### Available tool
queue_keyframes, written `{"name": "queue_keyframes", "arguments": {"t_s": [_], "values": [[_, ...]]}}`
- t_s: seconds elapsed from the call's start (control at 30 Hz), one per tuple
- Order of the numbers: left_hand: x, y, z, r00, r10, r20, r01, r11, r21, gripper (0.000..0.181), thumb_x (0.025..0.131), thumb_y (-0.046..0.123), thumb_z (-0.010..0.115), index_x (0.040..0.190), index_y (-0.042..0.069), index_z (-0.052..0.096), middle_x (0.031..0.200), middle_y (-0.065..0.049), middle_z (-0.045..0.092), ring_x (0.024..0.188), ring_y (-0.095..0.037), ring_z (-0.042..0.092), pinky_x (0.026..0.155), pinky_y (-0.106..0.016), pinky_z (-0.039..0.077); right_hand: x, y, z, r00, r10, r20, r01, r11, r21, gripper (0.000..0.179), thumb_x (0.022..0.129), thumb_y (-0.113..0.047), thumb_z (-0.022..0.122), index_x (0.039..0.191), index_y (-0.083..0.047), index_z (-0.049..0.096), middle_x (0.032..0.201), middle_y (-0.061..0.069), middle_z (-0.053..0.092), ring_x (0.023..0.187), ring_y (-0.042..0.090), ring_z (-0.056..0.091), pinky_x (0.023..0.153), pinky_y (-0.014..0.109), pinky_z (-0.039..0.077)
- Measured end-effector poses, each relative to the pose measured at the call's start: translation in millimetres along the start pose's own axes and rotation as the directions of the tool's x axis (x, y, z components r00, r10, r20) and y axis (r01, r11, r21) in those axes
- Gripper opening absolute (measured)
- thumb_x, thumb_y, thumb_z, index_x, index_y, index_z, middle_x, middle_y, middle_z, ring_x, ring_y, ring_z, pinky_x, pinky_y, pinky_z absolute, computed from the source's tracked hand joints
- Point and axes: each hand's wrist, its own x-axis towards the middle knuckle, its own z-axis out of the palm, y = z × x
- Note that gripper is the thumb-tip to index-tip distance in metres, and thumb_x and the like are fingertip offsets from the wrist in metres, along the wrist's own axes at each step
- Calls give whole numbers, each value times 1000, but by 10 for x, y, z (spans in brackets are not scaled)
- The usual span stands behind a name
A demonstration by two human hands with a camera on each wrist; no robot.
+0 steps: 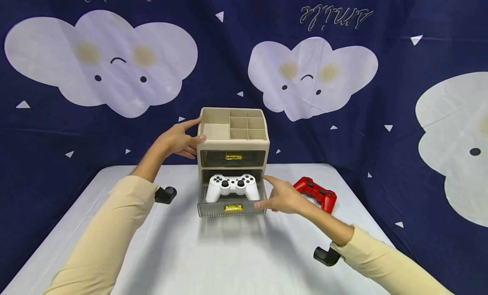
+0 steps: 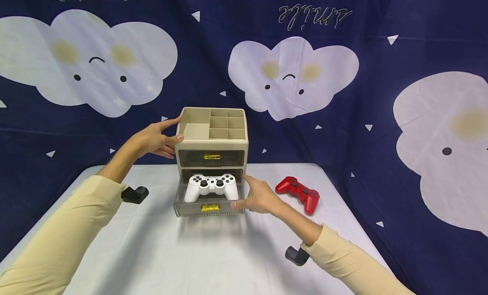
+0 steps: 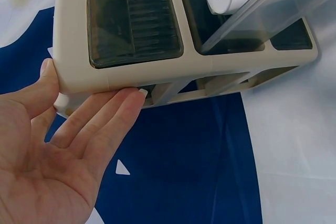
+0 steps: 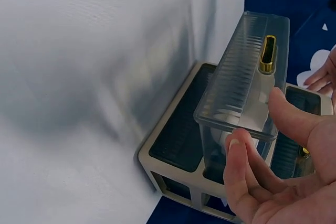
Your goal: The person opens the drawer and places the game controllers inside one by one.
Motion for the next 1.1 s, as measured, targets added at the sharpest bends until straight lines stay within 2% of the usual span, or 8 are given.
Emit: {"name": "queue_keyframes", "arguments": {"t_s": [0.2,0.43,0.63,0.87,1.1], "values": [[11,1,2,1000,-1,-2,1,1000,-1,79,104,27,59,164,37,9,124,-36,64,106,-43,72,93,-50,60,35,-2,-20,1000,1,-12,0,999,40,100,80,-35,88,157,-2,35,58,2,64,53,13,62,56,29,52],[8,2,12,1000,-3,-6,3,1000,4,79,104,27,60,164,37,9,125,-35,64,106,-42,72,93,-50,59,100,-7,-34,999,-2,-42,2,1000,23,94,79,-35,89,153,0,43,57,1,63,52,13,62,58,29,52],[0,3,16,1000,0,-11,0,1000,5,80,104,27,60,164,37,9,125,-35,64,106,-42,72,92,-50,60,149,14,-37,996,24,-91,-23,1000,9,84,77,-38,89,143,1,55,57,0,65,53,12,61,56,28,48],[5,4,19,1000,-1,-10,2,1000,6,80,104,28,61,164,37,9,126,-35,64,107,-43,72,92,-50,60,212,47,-21,988,6,-157,-1,1000,31,78,78,-37,89,138,1,59,61,4,68,53,12,61,52,27,47],[9,-9,11,1000,-1,-8,2,1000,4,80,104,28,61,163,38,9,125,-35,64,105,-42,72,91,-50,60,279,97,-17,978,28,-206,-23,999,27,84,77,-43,89,138,5,57,63,2,68,57,12,63,61,30,52]]}}
